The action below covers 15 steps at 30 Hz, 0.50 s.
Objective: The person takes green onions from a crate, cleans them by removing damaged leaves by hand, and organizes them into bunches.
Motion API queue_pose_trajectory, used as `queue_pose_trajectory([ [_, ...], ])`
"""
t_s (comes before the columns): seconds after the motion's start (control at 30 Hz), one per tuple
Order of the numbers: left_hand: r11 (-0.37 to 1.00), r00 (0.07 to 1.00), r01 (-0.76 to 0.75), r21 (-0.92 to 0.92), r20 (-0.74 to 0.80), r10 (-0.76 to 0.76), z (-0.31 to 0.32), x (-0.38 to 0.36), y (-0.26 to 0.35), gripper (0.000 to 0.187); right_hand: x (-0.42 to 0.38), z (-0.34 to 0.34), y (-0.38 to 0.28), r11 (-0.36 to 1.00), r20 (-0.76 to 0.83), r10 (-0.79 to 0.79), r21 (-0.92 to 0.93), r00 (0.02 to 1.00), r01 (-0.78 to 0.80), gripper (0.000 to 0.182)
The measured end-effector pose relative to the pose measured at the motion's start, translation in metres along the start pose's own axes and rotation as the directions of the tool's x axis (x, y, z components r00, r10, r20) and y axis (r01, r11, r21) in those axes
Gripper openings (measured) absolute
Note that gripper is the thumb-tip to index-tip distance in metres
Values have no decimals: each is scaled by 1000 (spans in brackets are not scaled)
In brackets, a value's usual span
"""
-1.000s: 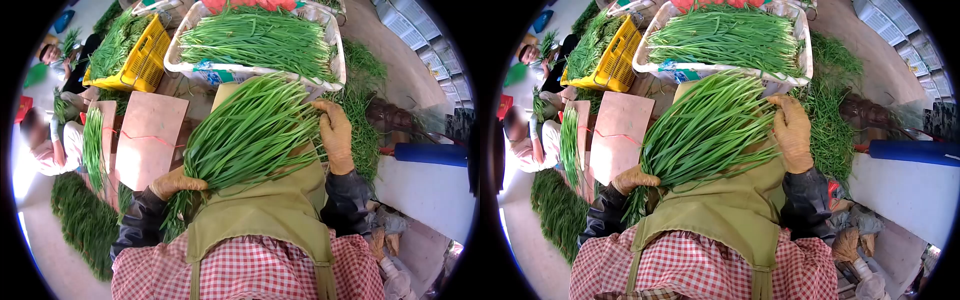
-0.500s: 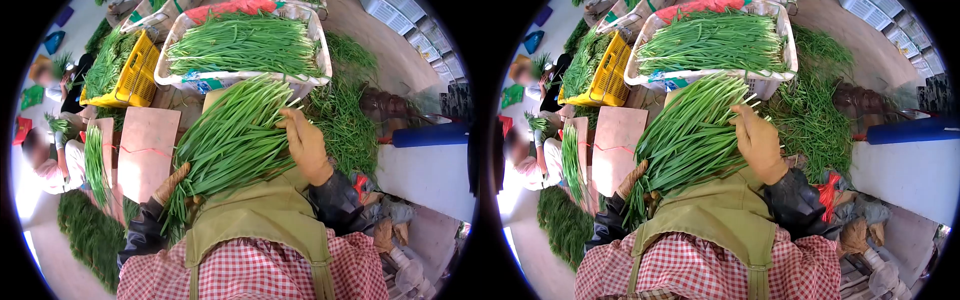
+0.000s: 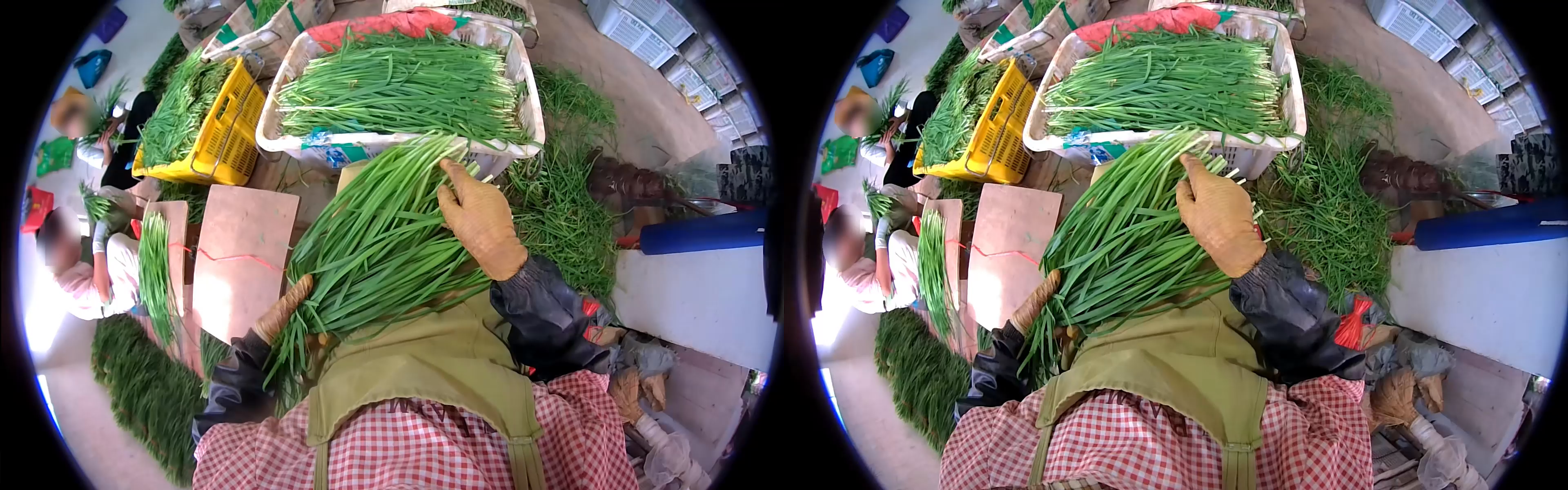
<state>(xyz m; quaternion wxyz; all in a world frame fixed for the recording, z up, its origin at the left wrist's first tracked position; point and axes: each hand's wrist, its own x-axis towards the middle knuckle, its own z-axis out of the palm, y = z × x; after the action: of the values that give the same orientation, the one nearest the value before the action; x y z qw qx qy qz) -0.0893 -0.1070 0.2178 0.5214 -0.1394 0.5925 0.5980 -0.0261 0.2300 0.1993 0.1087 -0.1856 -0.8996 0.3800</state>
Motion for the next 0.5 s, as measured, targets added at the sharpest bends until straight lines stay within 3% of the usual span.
queue_pose_trajectory([
  [0.1,996,996,61,71,59,-66,-3,3,-1,66,3,0,-2,997,13,46,-68,999,-45,40],
  [0.17,997,999,25,-69,40,-22,8,0,1,59,8,-7,-17,991,27,91,-99,995,-88,42],
  [0.3,998,998,40,-53,46,-37,6,-1,1,60,15,-3,-30,975,26,163,-158,986,-157,49],
  [0.33,998,999,22,-56,35,-20,8,-2,1,61,14,-7,-39,957,105,241,-193,965,-218,52],
  [0.5,1000,998,-24,-20,64,25,1,1,-1,63,6,2,-37,956,93,255,-172,963,-236,52],
])
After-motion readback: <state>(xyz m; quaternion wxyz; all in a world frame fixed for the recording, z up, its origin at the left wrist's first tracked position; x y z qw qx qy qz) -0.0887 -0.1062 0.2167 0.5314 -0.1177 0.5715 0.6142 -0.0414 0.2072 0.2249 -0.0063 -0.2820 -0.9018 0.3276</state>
